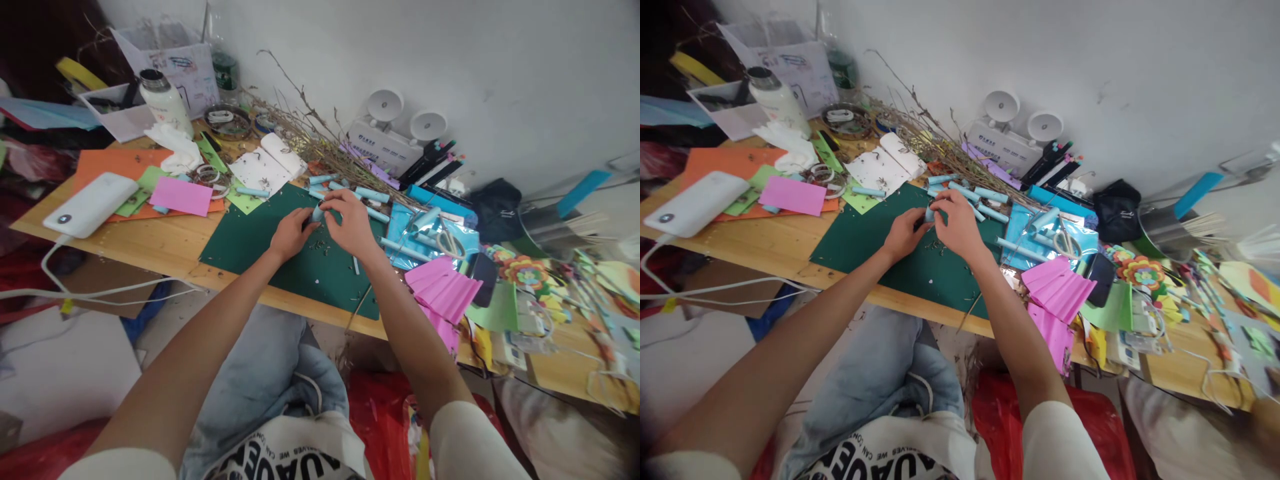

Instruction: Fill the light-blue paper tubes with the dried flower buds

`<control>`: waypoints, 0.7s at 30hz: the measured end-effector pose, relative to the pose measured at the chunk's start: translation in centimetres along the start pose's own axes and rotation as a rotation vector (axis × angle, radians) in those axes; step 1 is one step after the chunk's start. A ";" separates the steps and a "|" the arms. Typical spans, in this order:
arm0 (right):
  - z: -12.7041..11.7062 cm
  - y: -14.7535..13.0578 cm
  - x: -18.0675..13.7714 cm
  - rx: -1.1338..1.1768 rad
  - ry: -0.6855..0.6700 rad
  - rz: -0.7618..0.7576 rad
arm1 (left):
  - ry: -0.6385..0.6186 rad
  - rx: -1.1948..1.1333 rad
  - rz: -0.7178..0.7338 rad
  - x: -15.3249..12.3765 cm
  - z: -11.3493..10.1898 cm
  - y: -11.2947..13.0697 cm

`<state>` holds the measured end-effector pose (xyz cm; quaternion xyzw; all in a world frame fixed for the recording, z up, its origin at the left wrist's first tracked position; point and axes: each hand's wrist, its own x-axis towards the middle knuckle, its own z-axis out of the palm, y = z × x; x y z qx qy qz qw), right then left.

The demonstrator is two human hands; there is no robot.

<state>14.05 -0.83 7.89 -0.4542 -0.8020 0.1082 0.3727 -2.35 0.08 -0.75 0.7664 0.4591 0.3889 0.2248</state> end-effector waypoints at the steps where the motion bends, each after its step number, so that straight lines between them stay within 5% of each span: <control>1: 0.0 0.1 -0.2 0.023 0.036 0.018 | 0.002 0.001 -0.003 0.0 0.0 0.0; 5: 0.1 0.6 -0.7 0.076 0.134 0.161 | 0.009 0.012 -0.008 0.0 0.0 0.1; 15: 0.8 -0.2 -1.2 -0.140 -0.033 0.004 | 0.012 0.003 0.007 0.0 0.1 -0.2; 21: 0.8 -0.1 -0.4 -0.226 -0.149 0.061 | 0.005 0.019 -0.009 0.0 0.2 -0.2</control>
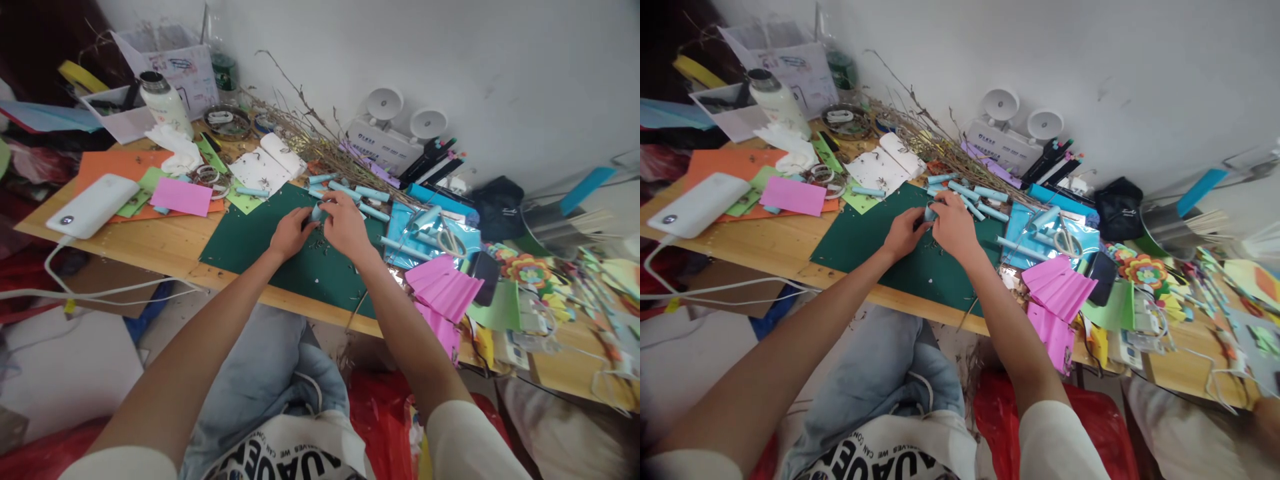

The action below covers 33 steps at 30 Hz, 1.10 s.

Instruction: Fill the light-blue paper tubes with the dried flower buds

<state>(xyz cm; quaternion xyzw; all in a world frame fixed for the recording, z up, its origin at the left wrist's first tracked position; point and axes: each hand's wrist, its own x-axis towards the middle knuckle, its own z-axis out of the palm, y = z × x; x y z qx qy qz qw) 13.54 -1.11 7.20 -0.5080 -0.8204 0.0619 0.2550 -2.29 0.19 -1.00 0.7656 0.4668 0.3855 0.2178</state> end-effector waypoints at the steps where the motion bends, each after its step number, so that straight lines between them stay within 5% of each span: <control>1: 0.0 0.0 0.2 -0.002 -0.015 0.011 | -0.004 0.002 -0.003 0.0 0.0 0.0; 12: -1.0 -0.6 2.8 -0.150 -0.244 0.078 | 0.017 -0.006 0.017 0.0 -0.2 0.1; 19: -2.9 0.2 1.7 0.122 0.041 0.020 | 0.012 0.004 0.000 0.0 -0.2 0.3; 24: -1.0 1.7 -0.3 0.194 0.222 0.208 | 0.001 0.019 -0.034 0.0 -0.2 0.4; 26: 0.7 2.5 -1.0 0.135 0.130 0.251 | 0.004 0.034 -0.045 0.0 -0.1 0.4; 29: 3.3 3.1 -1.8 0.040 -0.087 0.104 | 0.027 0.053 -0.070 -0.1 0.0 0.3; 33: 4.3 2.9 -2.8 0.013 -0.159 -0.017 | 0.050 0.043 -0.079 -0.2 0.2 0.2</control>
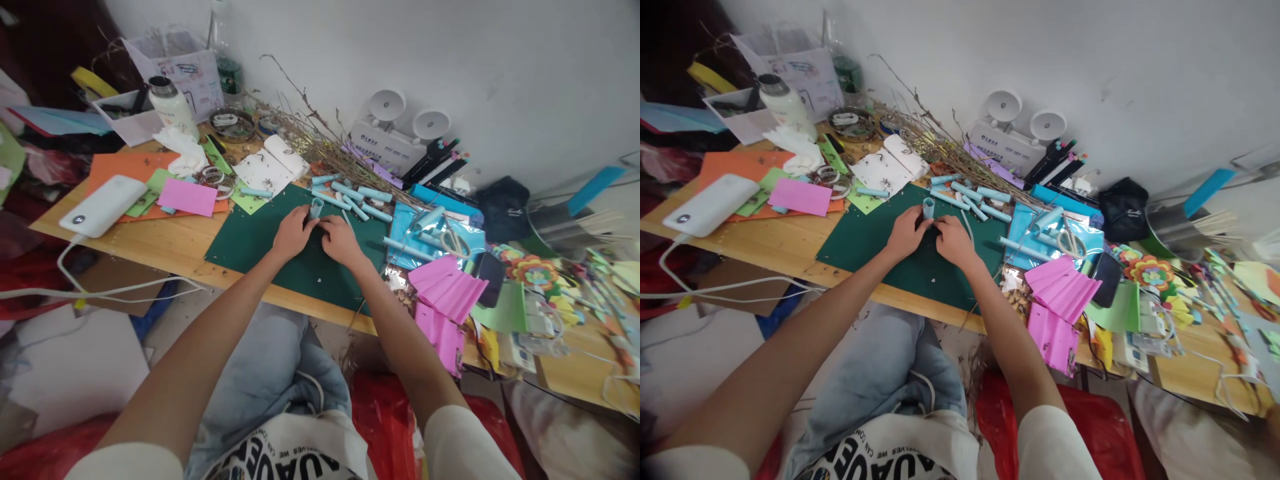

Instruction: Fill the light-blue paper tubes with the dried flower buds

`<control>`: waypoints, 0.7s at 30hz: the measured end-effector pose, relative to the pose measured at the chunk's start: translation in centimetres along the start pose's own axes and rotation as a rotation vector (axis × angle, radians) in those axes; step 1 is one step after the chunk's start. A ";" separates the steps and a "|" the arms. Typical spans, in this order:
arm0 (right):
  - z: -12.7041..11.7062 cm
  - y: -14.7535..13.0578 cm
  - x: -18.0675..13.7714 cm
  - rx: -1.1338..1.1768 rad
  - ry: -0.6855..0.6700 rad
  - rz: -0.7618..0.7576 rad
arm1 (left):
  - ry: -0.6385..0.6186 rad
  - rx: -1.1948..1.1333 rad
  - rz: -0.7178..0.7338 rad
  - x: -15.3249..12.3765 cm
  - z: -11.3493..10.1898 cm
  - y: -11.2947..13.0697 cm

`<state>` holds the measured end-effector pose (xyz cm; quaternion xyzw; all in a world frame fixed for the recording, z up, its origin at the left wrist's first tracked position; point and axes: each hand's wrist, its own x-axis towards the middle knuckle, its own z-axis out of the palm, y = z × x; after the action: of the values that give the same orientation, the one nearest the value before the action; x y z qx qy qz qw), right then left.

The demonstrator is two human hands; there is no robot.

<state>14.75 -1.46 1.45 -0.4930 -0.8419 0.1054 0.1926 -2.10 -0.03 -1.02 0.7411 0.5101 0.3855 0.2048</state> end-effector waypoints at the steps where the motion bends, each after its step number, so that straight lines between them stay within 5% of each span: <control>1: -0.2 -0.1 -0.3 0.017 -0.009 -0.012 | -0.001 -0.006 0.002 0.0 0.0 0.0; 7: -1.8 -0.1 -1.6 0.088 -0.146 -0.075 | -0.015 -0.018 -0.011 0.1 0.0 0.0; 15: -1.3 -0.9 -0.9 -0.098 -0.227 -0.014 | -0.018 -0.010 -0.010 0.1 -0.1 0.1; 21: -3.8 -1.1 -0.6 0.218 0.240 0.113 | -0.025 -0.006 0.001 0.1 -0.2 0.2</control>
<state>15.77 -2.53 5.11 -0.5247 -0.7675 0.1470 0.3377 -2.15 -0.05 -0.69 0.7456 0.5059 0.3777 0.2133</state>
